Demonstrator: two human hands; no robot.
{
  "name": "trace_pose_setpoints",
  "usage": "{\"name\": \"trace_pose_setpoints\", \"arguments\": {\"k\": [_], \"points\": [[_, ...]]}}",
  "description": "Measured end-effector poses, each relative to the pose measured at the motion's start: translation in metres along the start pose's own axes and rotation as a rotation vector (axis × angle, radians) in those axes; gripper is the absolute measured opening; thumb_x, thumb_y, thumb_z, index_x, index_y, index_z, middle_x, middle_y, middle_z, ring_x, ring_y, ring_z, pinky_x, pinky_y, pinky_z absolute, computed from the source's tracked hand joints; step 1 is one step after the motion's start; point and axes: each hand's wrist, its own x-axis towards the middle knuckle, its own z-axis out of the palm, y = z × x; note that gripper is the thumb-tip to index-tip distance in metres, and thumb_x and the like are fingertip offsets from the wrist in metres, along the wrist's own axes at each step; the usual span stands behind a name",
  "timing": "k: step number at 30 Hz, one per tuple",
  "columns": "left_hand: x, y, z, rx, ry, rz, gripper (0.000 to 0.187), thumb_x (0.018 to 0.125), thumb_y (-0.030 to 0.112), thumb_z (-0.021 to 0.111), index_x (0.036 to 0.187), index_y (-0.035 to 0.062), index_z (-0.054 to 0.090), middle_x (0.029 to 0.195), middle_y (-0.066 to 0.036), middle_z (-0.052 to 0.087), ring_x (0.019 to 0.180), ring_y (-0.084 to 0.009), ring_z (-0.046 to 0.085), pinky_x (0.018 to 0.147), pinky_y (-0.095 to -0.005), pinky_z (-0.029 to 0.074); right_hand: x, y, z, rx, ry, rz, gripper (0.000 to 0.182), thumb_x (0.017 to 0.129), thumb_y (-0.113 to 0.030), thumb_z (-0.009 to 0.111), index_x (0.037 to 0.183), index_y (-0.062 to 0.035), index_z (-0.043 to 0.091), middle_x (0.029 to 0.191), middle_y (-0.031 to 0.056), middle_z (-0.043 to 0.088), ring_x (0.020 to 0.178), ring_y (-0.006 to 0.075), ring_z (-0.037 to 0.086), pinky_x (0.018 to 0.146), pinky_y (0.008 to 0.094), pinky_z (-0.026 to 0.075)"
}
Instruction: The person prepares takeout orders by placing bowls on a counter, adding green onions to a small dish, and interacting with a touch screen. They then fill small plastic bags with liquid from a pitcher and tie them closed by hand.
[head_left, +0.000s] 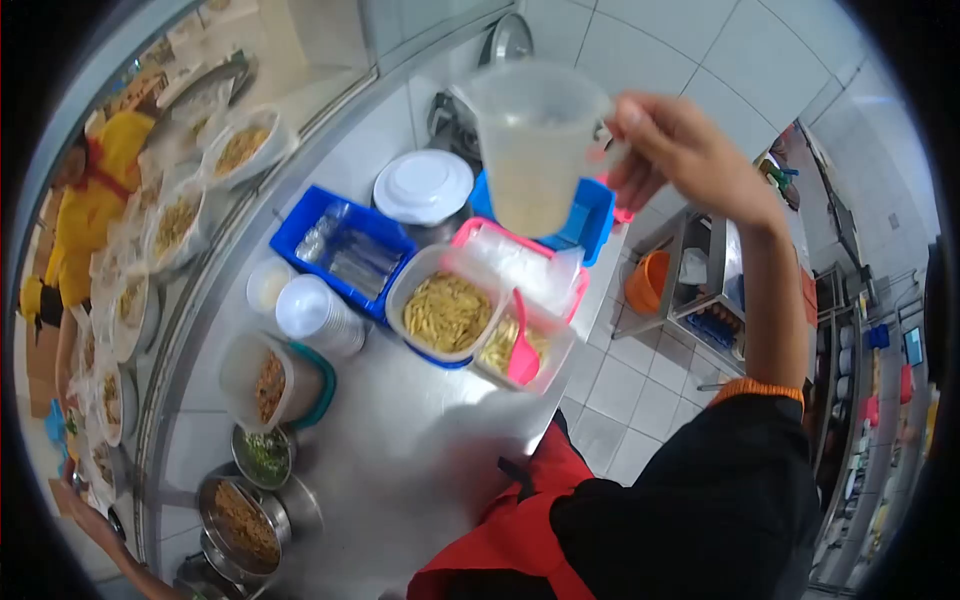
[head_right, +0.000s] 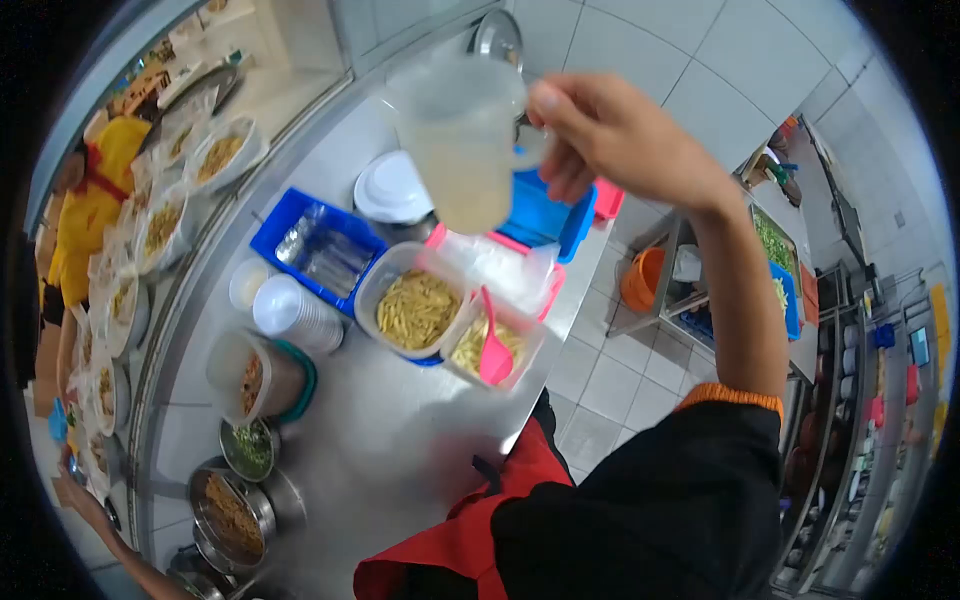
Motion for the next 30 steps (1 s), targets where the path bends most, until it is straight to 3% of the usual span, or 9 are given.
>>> {"name": "trace_pose_setpoints", "arguments": {"k": [1, 3, 9, 13, 15, 19, 25, 27, 30], "points": [[-0.006, 0.013, 0.007, -0.213, 0.031, -0.156, 0.05, 0.105, 0.036, 0.031, 0.13, -0.0023, 0.052, 0.13, -0.014, 0.054, 0.121, -0.023, 0.05, 0.104, -0.0364, 0.036, -0.006, 0.021, -0.011, 0.013, 0.02, 0.067, 0.035, 0.103, -0.031, 0.042, 0.097, 0.0008, 0.055, 0.07, 0.0095, 0.065, 0.059, 0.0163, 0.066, 0.057, 0.0296, 0.055], [-0.023, 0.062, 0.028, -0.067, -0.014, 0.012, 0.048, 0.105, 0.034, 0.034, 0.126, -0.0036, 0.055, 0.125, -0.014, 0.057, 0.115, -0.0221, 0.054, 0.1, -0.0349, 0.039, -0.016, 0.07, -0.037, -0.074, 0.073, 0.043, 0.035, 0.102, -0.03, 0.044, 0.093, 0.0016, 0.056, 0.068, 0.0075, 0.063, 0.058, 0.0145, 0.065, 0.055, 0.0294, 0.053], [-0.045, 0.367, 0.183, -0.027, 0.141, 0.384, 0.025, 0.094, 0.014, 0.055, 0.114, -0.0007, 0.061, 0.112, -0.01, 0.063, 0.105, -0.0187, 0.058, 0.09, -0.0301, 0.044, 0.01, 0.252, -0.096, -0.123, 0.252, 0.105, 0.029, 0.1, -0.021, 0.046, 0.091, 0.0035, 0.059, 0.058, 0.0124, 0.06, 0.051, 0.0183, 0.063, 0.052, 0.0335, 0.05], [-0.007, 0.51, 0.275, -0.022, 0.175, 0.695, 0.031, 0.083, 0.014, 0.065, 0.112, 0.0036, 0.062, 0.112, -0.012, 0.062, 0.104, -0.0277, 0.056, 0.093, -0.0341, 0.042, 0.042, 0.387, -0.111, -0.183, 0.241, 0.038, 0.032, 0.101, -0.024, 0.046, 0.086, 0.0023, 0.055, 0.058, 0.0091, 0.059, 0.051, 0.0173, 0.064, 0.049, 0.0325, 0.052], [0.03, 0.552, 0.315, 0.077, 0.336, 0.839, 0.029, 0.084, 0.021, 0.065, 0.108, 0.0056, 0.062, 0.123, -0.013, 0.057, 0.115, -0.0323, 0.048, 0.102, -0.0417, 0.036, 0.058, 0.444, -0.113, -0.147, 0.272, 0.025, 0.033, 0.101, -0.024, 0.045, 0.085, 0.002, 0.054, 0.058, 0.0091, 0.058, 0.051, 0.0172, 0.064, 0.047, 0.0324, 0.052], [0.084, 0.621, 0.359, 0.184, 0.508, 0.843, 0.027, 0.083, 0.027, 0.065, 0.103, 0.0095, 0.062, 0.133, -0.013, 0.052, 0.12, -0.0382, 0.04, 0.102, -0.0457, 0.035, 0.083, 0.489, -0.115, 0.044, 0.253, 0.092, 0.032, 0.102, -0.024, 0.045, 0.085, 0.0024, 0.052, 0.06, 0.0109, 0.059, 0.05, 0.0185, 0.063, 0.045, 0.0328, 0.051], [0.13, 0.669, 0.376, 0.236, 0.673, 0.703, 0.029, 0.083, 0.032, 0.057, 0.102, 0.0103, 0.06, 0.134, -0.013, 0.051, 0.116, -0.0375, 0.039, 0.1, -0.0468, 0.036, 0.1, 0.515, -0.112, 0.19, 0.21, 0.12, 0.028, 0.102, -0.023, 0.045, 0.089, 0.0013, 0.051, 0.064, 0.0103, 0.059, 0.052, 0.0171, 0.063, 0.046, 0.0322, 0.052], [0.135, 0.675, 0.369, 0.144, 0.502, 0.532, 0.024, 0.085, 0.027, 0.055, 0.102, 0.0107, 0.058, 0.139, -0.013, 0.049, 0.119, -0.0379, 0.039, 0.104, -0.0437, 0.03, 0.106, 0.521, -0.112, 0.206, 0.194, 0.112, 0.028, 0.102, -0.023, 0.045, 0.089, 0.0012, 0.05, 0.064, 0.0103, 0.059, 0.052, 0.0172, 0.063, 0.047, 0.0323, 0.053], [0.14, 0.664, 0.373, 0.178, 0.635, 0.669, 0.024, 0.082, 0.027, 0.054, 0.097, 0.0093, 0.056, 0.127, -0.014, 0.052, 0.11, -0.0379, 0.041, 0.096, -0.047, 0.037, 0.112, 0.536, -0.11, 0.267, 0.17, 0.138, 0.027, 0.102, -0.022, 0.044, 0.09, 0.0012, 0.05, 0.064, 0.0098, 0.059, 0.052, 0.017, 0.063, 0.047, 0.0323, 0.053]]}}
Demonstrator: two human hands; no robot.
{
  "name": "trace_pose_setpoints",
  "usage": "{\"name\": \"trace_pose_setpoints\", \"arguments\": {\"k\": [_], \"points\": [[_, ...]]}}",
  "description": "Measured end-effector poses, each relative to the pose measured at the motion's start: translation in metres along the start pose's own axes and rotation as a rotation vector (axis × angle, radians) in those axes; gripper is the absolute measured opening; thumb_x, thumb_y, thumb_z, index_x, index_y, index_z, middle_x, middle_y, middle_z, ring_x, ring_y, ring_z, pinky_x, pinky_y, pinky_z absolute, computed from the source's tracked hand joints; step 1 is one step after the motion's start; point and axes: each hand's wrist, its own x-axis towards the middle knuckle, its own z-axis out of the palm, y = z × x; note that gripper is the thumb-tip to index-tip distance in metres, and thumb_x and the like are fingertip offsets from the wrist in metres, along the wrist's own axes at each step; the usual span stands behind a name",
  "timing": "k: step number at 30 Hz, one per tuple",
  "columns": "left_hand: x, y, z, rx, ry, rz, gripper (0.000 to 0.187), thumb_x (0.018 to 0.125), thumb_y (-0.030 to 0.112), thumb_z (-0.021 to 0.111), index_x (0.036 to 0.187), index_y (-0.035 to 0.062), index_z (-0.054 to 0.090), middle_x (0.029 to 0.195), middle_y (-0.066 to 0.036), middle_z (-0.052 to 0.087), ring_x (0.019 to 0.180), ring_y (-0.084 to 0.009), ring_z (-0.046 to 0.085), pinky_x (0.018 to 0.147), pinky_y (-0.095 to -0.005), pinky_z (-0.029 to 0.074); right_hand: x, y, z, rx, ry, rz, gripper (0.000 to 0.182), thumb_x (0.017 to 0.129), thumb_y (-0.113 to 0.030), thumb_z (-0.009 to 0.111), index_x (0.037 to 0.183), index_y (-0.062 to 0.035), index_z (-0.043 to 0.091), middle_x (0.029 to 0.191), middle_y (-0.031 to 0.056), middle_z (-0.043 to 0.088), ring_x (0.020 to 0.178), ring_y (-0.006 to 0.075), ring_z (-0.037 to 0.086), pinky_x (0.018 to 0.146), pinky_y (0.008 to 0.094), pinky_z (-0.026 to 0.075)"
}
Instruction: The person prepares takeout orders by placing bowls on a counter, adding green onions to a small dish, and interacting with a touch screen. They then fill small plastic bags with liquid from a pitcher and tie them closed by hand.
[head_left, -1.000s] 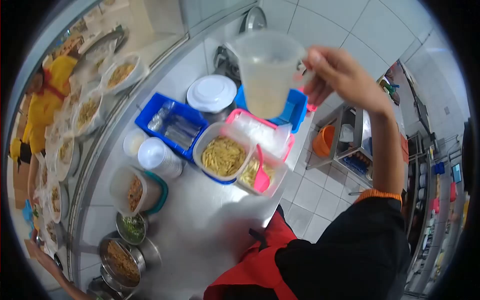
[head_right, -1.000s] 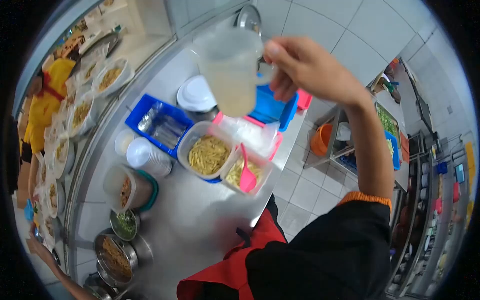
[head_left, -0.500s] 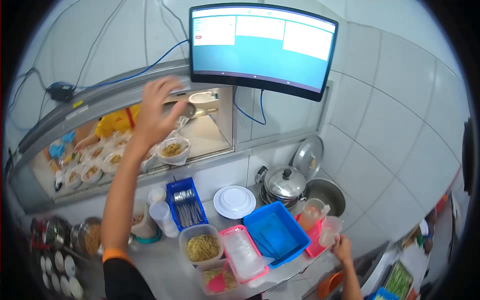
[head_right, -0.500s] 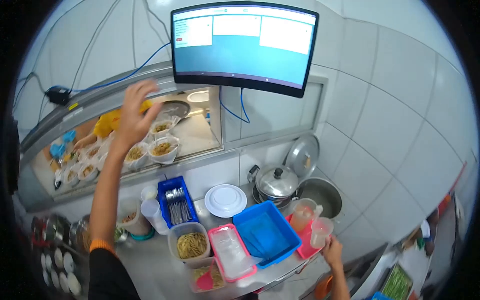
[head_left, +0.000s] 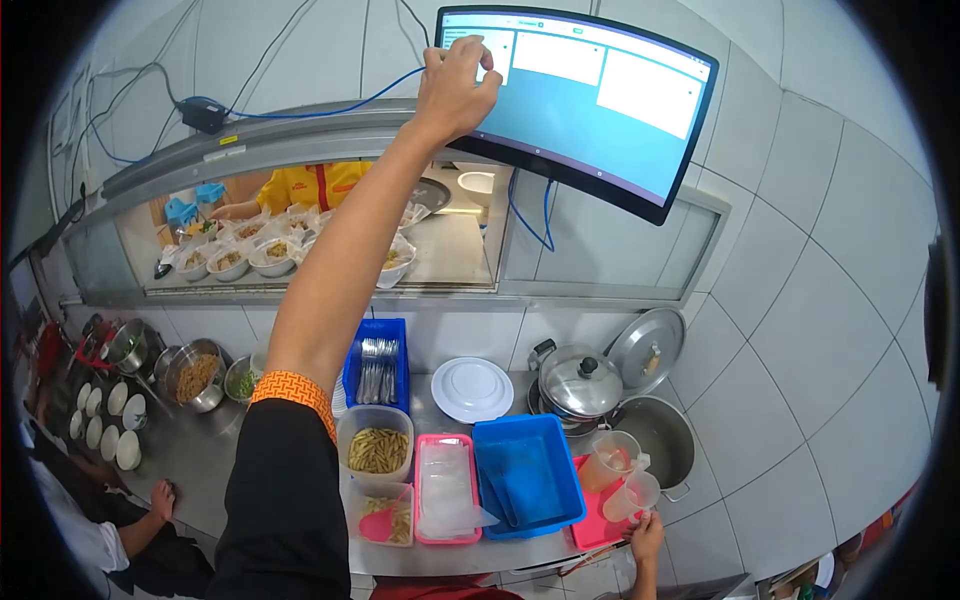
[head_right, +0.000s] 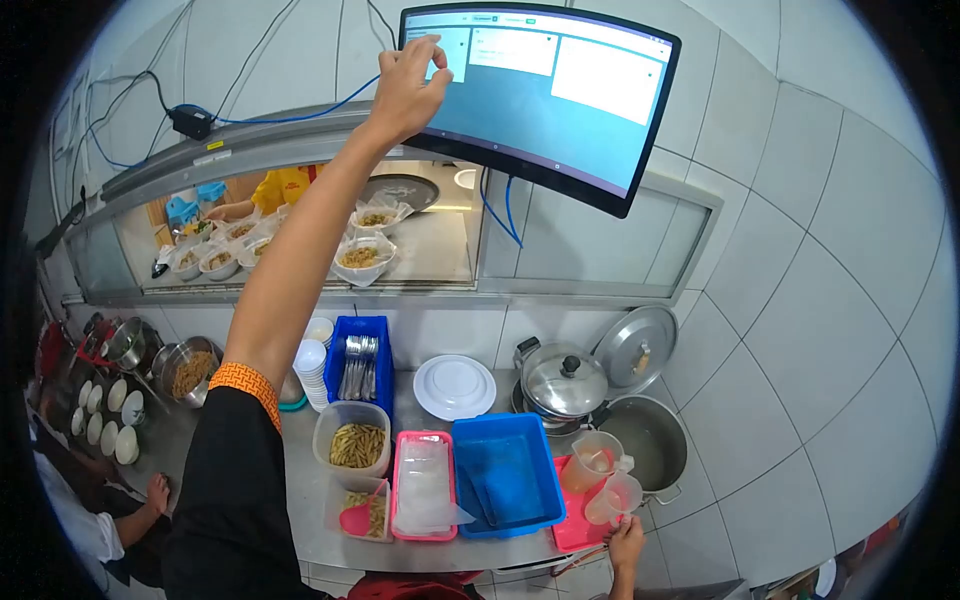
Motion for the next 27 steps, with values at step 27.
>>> {"name": "trace_pose_setpoints", "arguments": {"k": [27], "points": [[-0.012, -0.006, 0.003, -0.124, 0.083, 0.047, 0.028, 0.078, 0.015, 0.05, 0.105, 0.0089, 0.049, 0.118, -0.011, 0.053, 0.105, -0.0375, 0.044, 0.09, -0.0488, 0.042, -0.008, 0.086, 0.032, 0.145, 0.041, 0.024, 0.025, 0.104, -0.027, 0.037, 0.101, -0.0043, 0.046, 0.078, 0.01, 0.061, 0.053, 0.0152, 0.06, 0.045, 0.0287, 0.052]]}}
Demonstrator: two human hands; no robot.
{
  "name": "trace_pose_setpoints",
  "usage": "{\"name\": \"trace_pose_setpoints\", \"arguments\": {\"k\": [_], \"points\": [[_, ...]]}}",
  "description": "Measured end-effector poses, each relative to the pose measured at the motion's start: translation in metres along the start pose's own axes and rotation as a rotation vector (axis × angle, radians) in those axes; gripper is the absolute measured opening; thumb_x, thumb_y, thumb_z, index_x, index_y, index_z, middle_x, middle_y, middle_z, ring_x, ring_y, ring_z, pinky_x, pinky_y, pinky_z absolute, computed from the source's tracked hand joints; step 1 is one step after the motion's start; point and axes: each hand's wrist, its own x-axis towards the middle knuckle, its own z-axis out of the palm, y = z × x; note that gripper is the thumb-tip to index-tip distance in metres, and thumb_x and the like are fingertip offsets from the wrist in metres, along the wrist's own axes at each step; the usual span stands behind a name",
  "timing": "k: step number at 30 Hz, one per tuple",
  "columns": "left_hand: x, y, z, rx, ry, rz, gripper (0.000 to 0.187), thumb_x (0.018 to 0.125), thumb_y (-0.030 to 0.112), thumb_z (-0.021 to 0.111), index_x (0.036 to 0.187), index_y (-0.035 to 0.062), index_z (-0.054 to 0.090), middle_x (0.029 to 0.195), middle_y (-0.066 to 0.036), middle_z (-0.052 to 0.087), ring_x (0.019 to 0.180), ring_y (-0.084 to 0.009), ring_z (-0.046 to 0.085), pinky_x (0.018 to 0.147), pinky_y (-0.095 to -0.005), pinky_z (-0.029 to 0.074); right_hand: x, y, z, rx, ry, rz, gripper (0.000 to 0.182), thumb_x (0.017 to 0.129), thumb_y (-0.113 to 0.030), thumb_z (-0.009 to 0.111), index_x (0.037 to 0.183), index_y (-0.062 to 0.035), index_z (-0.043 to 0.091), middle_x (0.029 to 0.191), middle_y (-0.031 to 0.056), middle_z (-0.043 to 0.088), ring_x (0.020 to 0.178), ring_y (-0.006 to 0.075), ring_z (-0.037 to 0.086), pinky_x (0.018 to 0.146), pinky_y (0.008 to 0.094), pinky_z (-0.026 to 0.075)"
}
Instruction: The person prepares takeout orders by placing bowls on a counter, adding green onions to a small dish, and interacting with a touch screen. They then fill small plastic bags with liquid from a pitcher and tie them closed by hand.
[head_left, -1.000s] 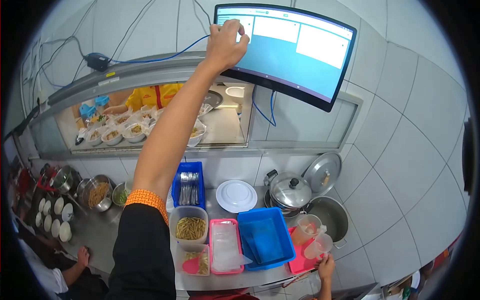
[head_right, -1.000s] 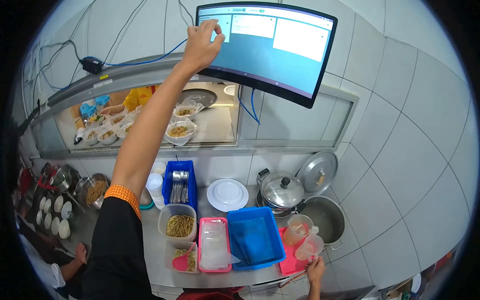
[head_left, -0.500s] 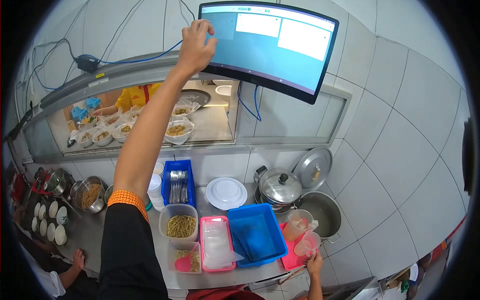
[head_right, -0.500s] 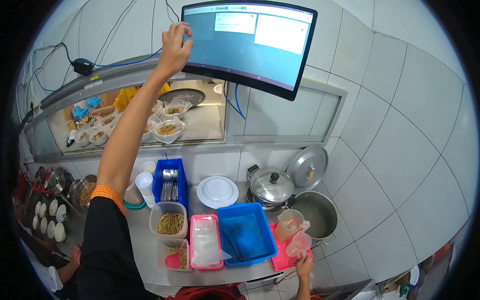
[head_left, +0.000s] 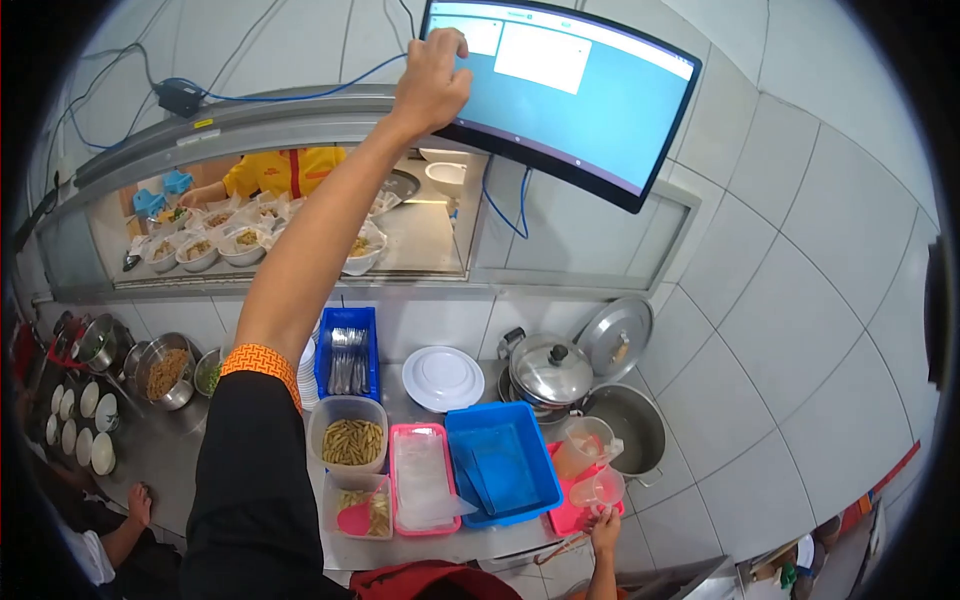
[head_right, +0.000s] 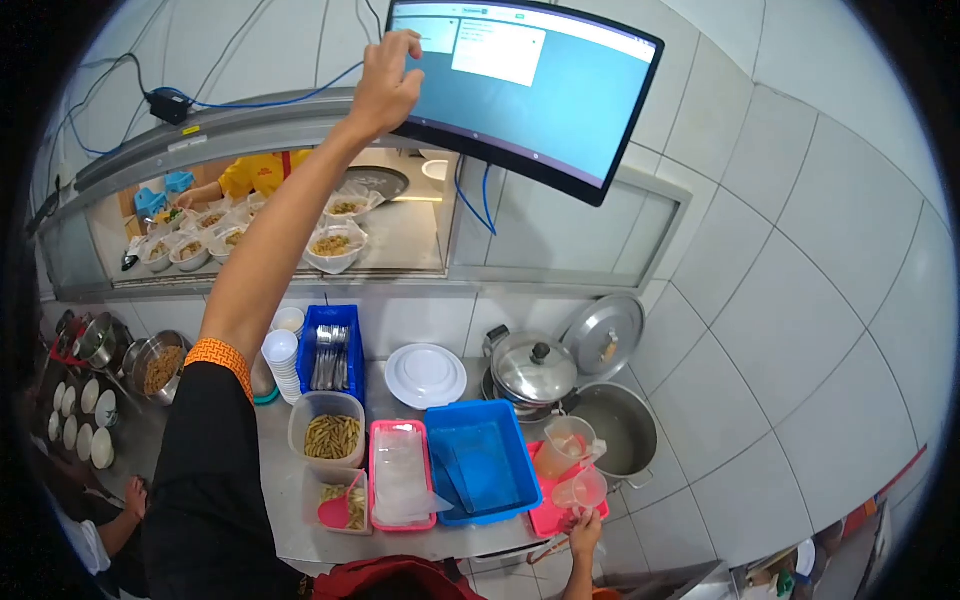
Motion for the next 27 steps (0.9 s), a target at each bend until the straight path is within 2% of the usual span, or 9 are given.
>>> {"name": "trace_pose_setpoints", "arguments": {"k": [5, 10, 15, 17, 18, 20, 23, 26, 27], "points": [[-0.002, -0.004, 0.012, -0.014, -0.047, -0.055, 0.037, 0.076, 0.013, 0.049, 0.113, 0.0099, 0.045, 0.129, -0.011, 0.049, 0.108, -0.0375, 0.041, 0.095, -0.0506, 0.037, -0.005, -0.008, 0.0, -0.029, -0.027, 0.029, 0.026, 0.104, -0.028, 0.038, 0.1, -0.004, 0.046, 0.089, 0.0121, 0.065, 0.054, 0.0146, 0.06, 0.043, 0.0288, 0.051], [-0.018, 0.015, -0.004, -0.109, 0.007, -0.005, 0.04, 0.074, 0.009, 0.049, 0.114, 0.0101, 0.043, 0.137, -0.013, 0.045, 0.112, -0.0386, 0.04, 0.102, -0.0491, 0.031, -0.008, -0.014, 0.001, 0.0, -0.026, 0.069, 0.027, 0.103, -0.032, 0.039, 0.107, -0.0066, 0.048, 0.082, 0.0102, 0.062, 0.056, 0.0173, 0.062, 0.045, 0.031, 0.053], [-0.053, 0.035, -0.034, -0.182, -0.015, 0.009, 0.049, 0.073, 0.005, 0.05, 0.121, 0.0079, 0.043, 0.133, -0.012, 0.048, 0.111, -0.0323, 0.042, 0.099, -0.0446, 0.034, -0.011, -0.028, -0.002, 0.031, -0.03, 0.118, 0.029, 0.102, -0.033, 0.042, 0.114, -0.0081, 0.049, 0.085, 0.0068, 0.063, 0.062, 0.0166, 0.063, 0.05, 0.0324, 0.055], [-0.077, 0.043, -0.052, -0.272, -0.109, -0.05, 0.052, 0.074, 0.0, 0.049, 0.125, 0.0081, 0.042, 0.135, -0.01, 0.047, 0.11, -0.024, 0.044, 0.095, -0.0352, 0.037, 0.007, -0.004, -0.01, -0.166, -0.052, -0.143, 0.034, 0.101, -0.037, 0.045, 0.116, -0.0065, 0.05, 0.094, 0.0072, 0.064, 0.062, 0.0156, 0.061, 0.053, 0.0288, 0.053], [-0.09, 0.049, -0.063, -0.347, -0.179, -0.116, 0.054, 0.074, -0.004, 0.048, 0.127, 0.0089, 0.041, 0.139, -0.008, 0.045, 0.109, -0.0187, 0.044, 0.095, -0.0284, 0.037, 0.004, 0.002, -0.009, -0.006, -0.035, -0.032, 0.036, 0.101, -0.037, 0.045, 0.12, -0.006, 0.05, 0.095, 0.0062, 0.064, 0.069, 0.0142, 0.062, 0.055, 0.0281, 0.052], [-0.12, 0.058, -0.08, -0.52, -0.217, -0.082, 0.054, 0.078, -0.004, 0.048, 0.129, 0.01, 0.042, 0.136, -0.01, 0.047, 0.111, -0.0176, 0.047, 0.092, -0.0295, 0.04, -0.02, -0.054, 0.005, 0.187, -0.01, 0.052, 0.04, 0.1, -0.039, 0.048, 0.122, -0.0061, 0.049, 0.096, 0.0066, 0.065, 0.07, 0.014, 0.062, 0.054, 0.0289, 0.053], [-0.188, 0.098, -0.129, -0.697, -0.463, -0.412, 0.048, 0.083, 0.005, 0.056, 0.128, 0.0067, 0.041, 0.123, -0.011, 0.054, 0.102, -0.02, 0.051, 0.083, -0.0315, 0.044, -0.029, -0.057, 0.005, 0.019, 0.113, 0.225, 0.033, 0.099, -0.038, 0.05, 0.11, -0.0072, 0.049, 0.077, 0.0043, 0.056, 0.058, 0.0126, 0.056, 0.046, 0.0287, 0.048], [-0.254, 0.12, -0.178, -0.815, -0.731, -0.579, 0.046, 0.083, 0.004, 0.062, 0.126, 0.006, 0.045, 0.117, -0.013, 0.058, 0.094, -0.0176, 0.056, 0.078, -0.0283, 0.046, -0.046, -0.067, 0.006, -0.202, 0.227, 0.289, 0.027, 0.097, -0.023, 0.055, 0.117, -0.006, 0.047, 0.095, 0.009, 0.06, 0.066, 0.0186, 0.059, 0.057, 0.032, 0.051], [-0.274, 0.126, -0.191, -0.835, -0.802, -0.646, 0.043, 0.082, 0.004, 0.064, 0.123, 0.005, 0.049, 0.113, -0.012, 0.06, 0.091, -0.0175, 0.057, 0.077, -0.0283, 0.046, -0.056, -0.082, 0.016, -0.398, 0.385, 0.022, 0.026, 0.094, -0.022, 0.058, 0.113, -0.0052, 0.051, 0.084, 0.0085, 0.058, 0.066, 0.02, 0.057, 0.061, 0.0339, 0.049]]}}
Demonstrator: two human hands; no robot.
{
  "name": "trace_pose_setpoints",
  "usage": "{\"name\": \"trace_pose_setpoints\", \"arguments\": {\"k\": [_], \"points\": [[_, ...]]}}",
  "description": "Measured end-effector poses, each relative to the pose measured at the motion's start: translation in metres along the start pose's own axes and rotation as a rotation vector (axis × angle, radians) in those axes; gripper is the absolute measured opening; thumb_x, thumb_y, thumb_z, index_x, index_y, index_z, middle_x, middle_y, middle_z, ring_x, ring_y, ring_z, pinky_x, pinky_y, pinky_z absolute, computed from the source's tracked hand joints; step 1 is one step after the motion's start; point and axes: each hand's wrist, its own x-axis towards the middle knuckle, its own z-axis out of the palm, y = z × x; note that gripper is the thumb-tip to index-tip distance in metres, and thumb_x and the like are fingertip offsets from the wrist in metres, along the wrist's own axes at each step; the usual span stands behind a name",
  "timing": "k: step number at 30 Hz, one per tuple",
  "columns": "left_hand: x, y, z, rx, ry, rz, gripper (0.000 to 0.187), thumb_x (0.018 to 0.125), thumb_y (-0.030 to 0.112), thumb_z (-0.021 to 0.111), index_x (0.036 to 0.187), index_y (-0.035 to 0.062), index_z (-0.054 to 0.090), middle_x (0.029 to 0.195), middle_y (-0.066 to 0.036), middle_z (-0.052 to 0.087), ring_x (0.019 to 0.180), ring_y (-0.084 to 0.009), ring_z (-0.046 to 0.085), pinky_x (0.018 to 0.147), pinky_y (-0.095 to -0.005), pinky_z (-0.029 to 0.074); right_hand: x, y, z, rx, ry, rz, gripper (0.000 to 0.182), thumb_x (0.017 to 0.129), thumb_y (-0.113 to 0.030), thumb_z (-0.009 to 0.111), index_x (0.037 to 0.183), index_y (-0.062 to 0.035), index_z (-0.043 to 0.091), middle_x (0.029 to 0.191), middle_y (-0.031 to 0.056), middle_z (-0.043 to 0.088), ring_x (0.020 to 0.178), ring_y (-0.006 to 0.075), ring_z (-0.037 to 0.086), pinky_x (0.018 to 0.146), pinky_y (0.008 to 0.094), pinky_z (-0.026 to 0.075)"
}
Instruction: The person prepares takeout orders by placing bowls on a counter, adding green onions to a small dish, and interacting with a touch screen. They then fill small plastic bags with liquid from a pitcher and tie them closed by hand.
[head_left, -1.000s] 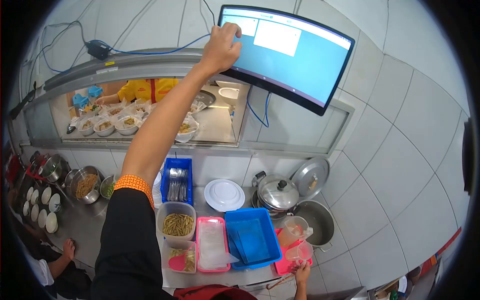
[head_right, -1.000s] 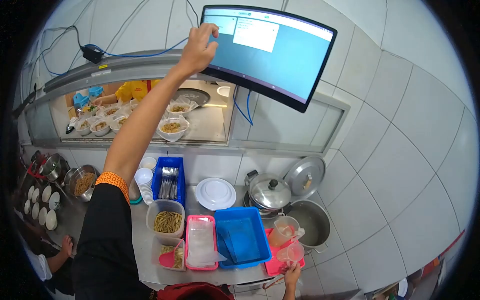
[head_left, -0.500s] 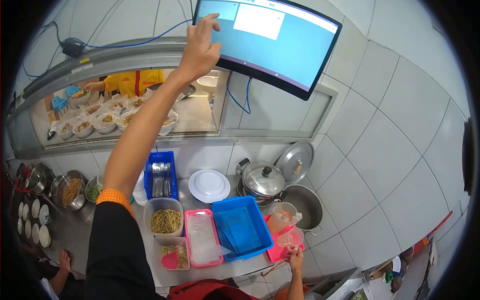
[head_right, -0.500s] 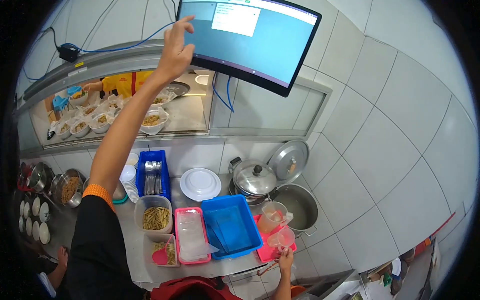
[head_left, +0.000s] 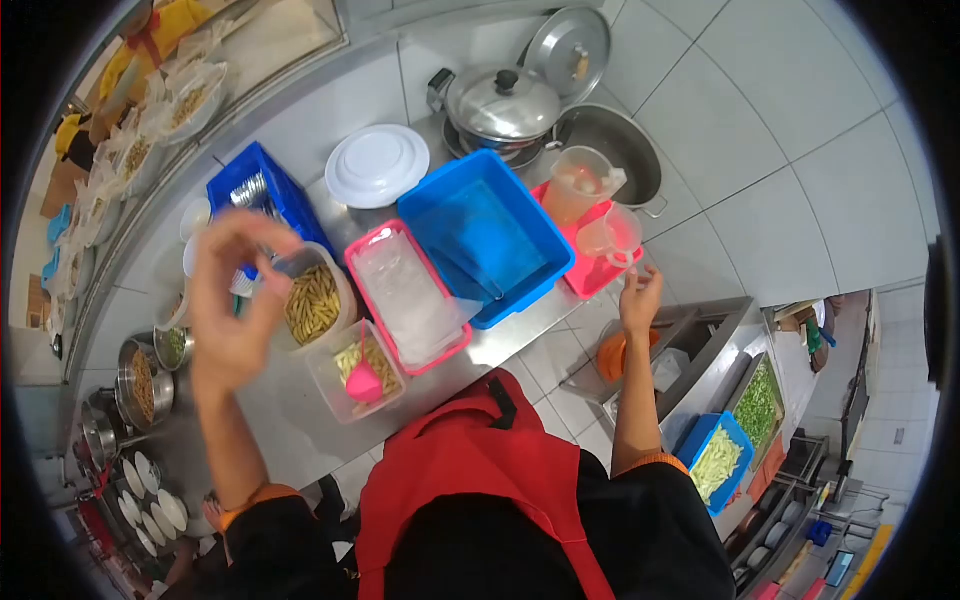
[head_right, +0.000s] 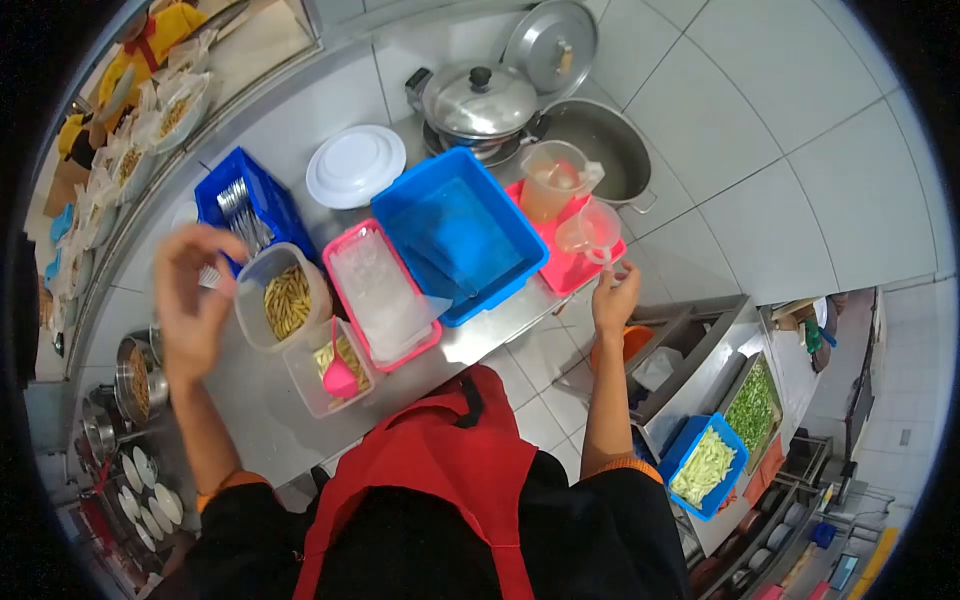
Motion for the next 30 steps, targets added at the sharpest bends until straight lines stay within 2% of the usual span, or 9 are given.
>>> {"name": "trace_pose_setpoints", "arguments": {"k": [3, 7, 12, 14, 17, 21, 24, 26, 30], "points": [[-0.046, -0.004, 0.023, 0.021, -0.096, -0.269, 0.031, 0.081, 0.006, 0.069, 0.111, 0.0028, 0.06, 0.097, -0.008, 0.066, 0.082, -0.0157, 0.061, 0.073, -0.0281, 0.047, -0.034, -0.07, 0.002, -0.12, 0.226, -0.31, 0.021, 0.087, -0.017, 0.067, 0.101, -0.0023, 0.061, 0.072, 0.0096, 0.059, 0.07, 0.0245, 0.055, 0.072, 0.0372, 0.045], [-0.093, -0.017, 0.062, -0.157, -0.087, -0.481, 0.031, 0.081, 0.008, 0.07, 0.11, 0.0016, 0.061, 0.092, -0.006, 0.067, 0.083, -0.016, 0.063, 0.074, -0.0291, 0.048, -0.086, -0.144, 0.04, -0.097, -0.497, -0.298, 0.02, 0.083, -0.016, 0.072, 0.075, -0.0002, 0.063, 0.076, 0.0146, 0.06, 0.072, 0.0309, 0.056, 0.069, 0.0388, 0.043], [-0.112, -0.016, 0.12, -0.121, -0.161, -0.673, 0.031, 0.083, 0.01, 0.067, 0.112, 0.0023, 0.06, 0.098, -0.011, 0.065, 0.089, -0.0207, 0.062, 0.081, -0.0318, 0.049, -0.139, -0.179, 0.164, 0.255, -0.697, -0.852, 0.025, 0.073, -0.001, 0.069, 0.096, -0.0003, 0.06, 0.092, 0.0178, 0.061, 0.088, 0.0341, 0.06, 0.076, 0.0425, 0.048], [-0.11, -0.015, 0.143, 0.178, -0.297, -0.414, 0.031, 0.083, 0.011, 0.067, 0.112, 0.0019, 0.059, 0.105, -0.014, 0.062, 0.1, -0.0299, 0.059, 0.088, -0.0367, 0.047, -0.151, -0.174, 0.208, 0.291, -0.63, -1.009, 0.032, 0.071, -0.001, 0.069, 0.101, -0.001, 0.06, 0.092, 0.018, 0.061, 0.088, 0.0335, 0.061, 0.076, 0.0423, 0.05], [-0.102, -0.011, 0.169, 0.174, -0.29, -0.469, 0.031, 0.083, 0.011, 0.066, 0.112, 0.0018, 0.059, 0.11, -0.017, 0.059, 0.107, -0.0363, 0.054, 0.093, -0.0406, 0.044, -0.151, -0.178, 0.238, -0.3, -0.809, -1.18, 0.02, 0.077, -0.004, 0.06, 0.097, 0.0002, 0.059, 0.099, 0.0207, 0.062, 0.102, 0.0379, 0.058, 0.085, 0.0452, 0.05], [-0.096, -0.022, 0.177, 0.113, 0.146, -0.635, 0.033, 0.083, 0.01, 0.067, 0.114, 0.0025, 0.058, 0.117, -0.012, 0.057, 0.109, -0.0283, 0.054, 0.091, -0.0359, 0.046, -0.111, -0.191, 0.223, 0.032, -0.97, -1.066, 0.014, 0.081, -0.005, 0.057, 0.094, 0.0009, 0.06, 0.09, 0.0179, 0.065, 0.078, 0.0274, 0.066, 0.073, 0.038, 0.054], [-0.071, -0.046, 0.183, 0.176, 0.626, -0.58, 0.054, 0.085, 0.01, 0.068, 0.132, 0.0076, 0.044, 0.125, -0.01, 0.051, 0.114, -0.0225, 0.051, 0.089, -0.0367, 0.048, -0.072, -0.222, 0.18, 0.56, -1.49, -0.477, 0.009, 0.089, -0.008, 0.056, 0.092, 0.0006, 0.058, 0.079, 0.013, 0.064, 0.069, 0.0186, 0.063, 0.065, 0.0322, 0.052], [-0.06, -0.065, 0.181, -0.152, 0.68, -0.689, 0.057, 0.086, 0.012, 0.068, 0.135, 0.0084, 0.039, 0.124, -0.01, 0.053, 0.114, -0.0226, 0.052, 0.089, -0.0377, 0.048, -0.042, -0.24, 0.168, 0.615, -1.923, -0.181, 0.013, 0.095, -0.012, 0.055, 0.09, -0.0002, 0.057, 0.074, 0.008, 0.062, 0.069, 0.0133, 0.06, 0.062, 0.0294, 0.051], [-0.051, -0.097, 0.178, -0.829, 0.579, -0.731, 0.03, 0.091, 0.017, 0.066, 0.117, 0.0066, 0.055, 0.104, -0.006, 0.064, 0.097, -0.0158, 0.061, 0.082, -0.0345, 0.052, -0.03, -0.255, 0.15, 0.773, -1.835, -0.157, 0.02, 0.099, -0.019, 0.051, 0.095, -0.0002, 0.058, 0.075, 0.0047, 0.061, 0.069, 0.0119, 0.06, 0.062, 0.0277, 0.05]]}}
